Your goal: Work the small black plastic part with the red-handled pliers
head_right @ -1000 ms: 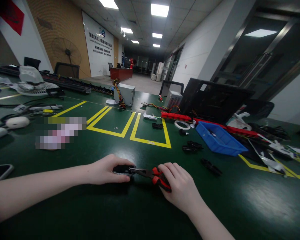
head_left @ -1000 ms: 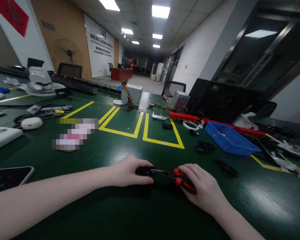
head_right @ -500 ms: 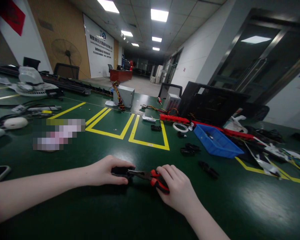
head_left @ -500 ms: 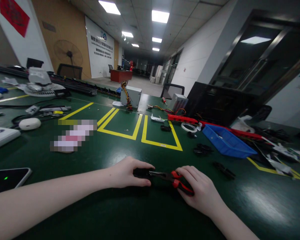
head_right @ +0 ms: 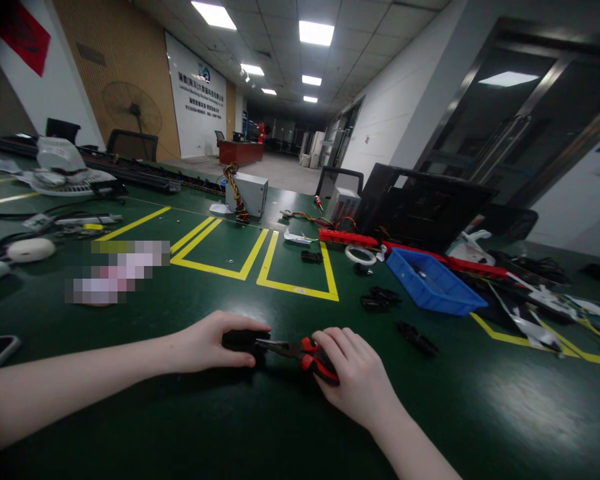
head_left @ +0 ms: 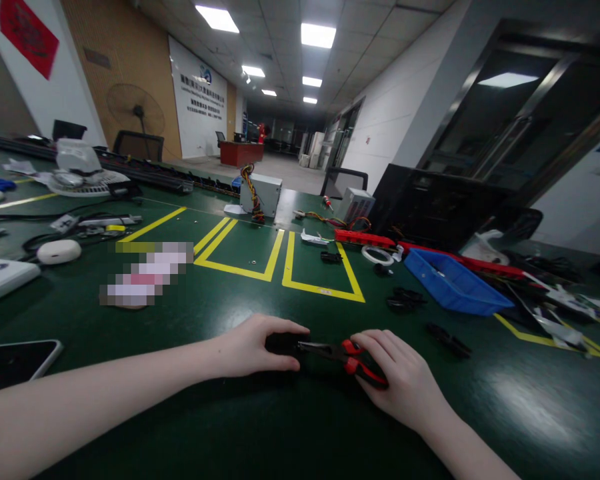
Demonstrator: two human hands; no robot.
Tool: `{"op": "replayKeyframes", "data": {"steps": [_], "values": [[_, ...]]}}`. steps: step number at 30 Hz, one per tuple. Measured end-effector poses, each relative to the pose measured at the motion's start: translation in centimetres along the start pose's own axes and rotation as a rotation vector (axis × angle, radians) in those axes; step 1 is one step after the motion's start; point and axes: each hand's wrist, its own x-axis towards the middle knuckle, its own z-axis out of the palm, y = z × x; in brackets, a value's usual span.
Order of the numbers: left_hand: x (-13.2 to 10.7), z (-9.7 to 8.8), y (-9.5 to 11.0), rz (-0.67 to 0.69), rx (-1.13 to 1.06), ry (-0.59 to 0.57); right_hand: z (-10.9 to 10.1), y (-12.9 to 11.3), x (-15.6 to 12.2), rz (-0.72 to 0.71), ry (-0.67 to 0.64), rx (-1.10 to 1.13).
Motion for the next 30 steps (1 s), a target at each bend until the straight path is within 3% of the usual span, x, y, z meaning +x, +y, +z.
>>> {"op": "replayKeyframes", "data": {"steps": [7, 18, 30], "values": [[-0.3, 0.06, 0.55, 0.013, 0.079, 0.05, 0.12, -0.02, 0.0, 0.03, -0.019, 0.004], [0.01, -0.01, -0.39, 0.038, 0.041, 0.038, 0.38, -0.34, -0.06, 0.111, -0.124, 0.019], [0.11, -0.11, 0.0, 0.023, 0.062, 0.003, 0.09, -0.3, 0.13, 0.118, -0.09, 0.057]]}}
